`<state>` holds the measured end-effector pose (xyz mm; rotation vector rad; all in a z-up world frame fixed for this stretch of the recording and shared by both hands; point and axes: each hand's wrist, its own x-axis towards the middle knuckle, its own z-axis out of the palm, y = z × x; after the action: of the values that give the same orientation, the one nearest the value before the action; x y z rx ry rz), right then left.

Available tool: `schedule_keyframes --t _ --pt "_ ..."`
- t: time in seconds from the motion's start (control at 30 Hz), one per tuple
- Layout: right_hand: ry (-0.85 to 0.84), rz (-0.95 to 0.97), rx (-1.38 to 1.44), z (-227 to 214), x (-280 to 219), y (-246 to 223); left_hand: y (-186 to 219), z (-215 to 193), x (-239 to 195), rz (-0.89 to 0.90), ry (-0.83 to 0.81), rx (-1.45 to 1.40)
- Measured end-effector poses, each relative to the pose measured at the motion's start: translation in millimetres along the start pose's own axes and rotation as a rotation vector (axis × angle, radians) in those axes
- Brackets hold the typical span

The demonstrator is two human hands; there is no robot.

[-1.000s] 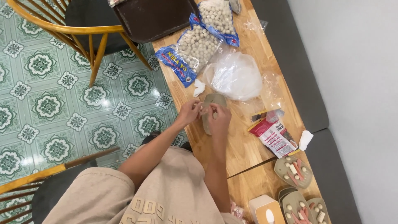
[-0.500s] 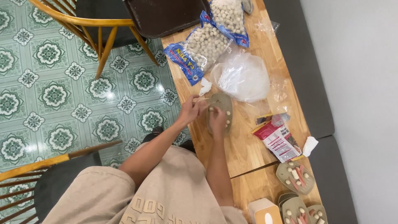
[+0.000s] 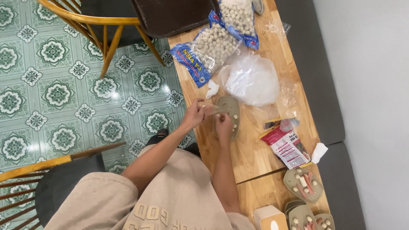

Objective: The person is seen packaging meatballs and other small food items into plastic bags and small black containers on a dining table.

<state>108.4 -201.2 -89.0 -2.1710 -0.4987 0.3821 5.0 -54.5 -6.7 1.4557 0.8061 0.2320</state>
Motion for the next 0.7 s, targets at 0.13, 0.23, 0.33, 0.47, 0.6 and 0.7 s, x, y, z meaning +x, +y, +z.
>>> schedule_keyframes --t 0.13,0.23,0.33,0.47,0.6,0.7 --pt "0.222 0.089 0.275 -47 -16 -72 24 -1 -6 -0.033 -0.018 0.047" --pt "0.239 -0.083 0.355 -66 -23 -102 26 1 -8 -0.058 -0.020 0.051" --pt "0.191 -0.302 0.179 -71 -27 -128 24 5 -9 -0.043 -0.009 0.051" --pt "0.122 -0.227 0.099 -64 -32 -134 21 5 -6 -0.003 0.008 0.090" --pt "0.234 -0.044 0.407 -60 -29 -90 3 11 -1 0.008 -0.010 0.081" --pt "0.323 0.007 0.439 -57 -21 -39 2 19 -3 0.034 -0.050 0.008"
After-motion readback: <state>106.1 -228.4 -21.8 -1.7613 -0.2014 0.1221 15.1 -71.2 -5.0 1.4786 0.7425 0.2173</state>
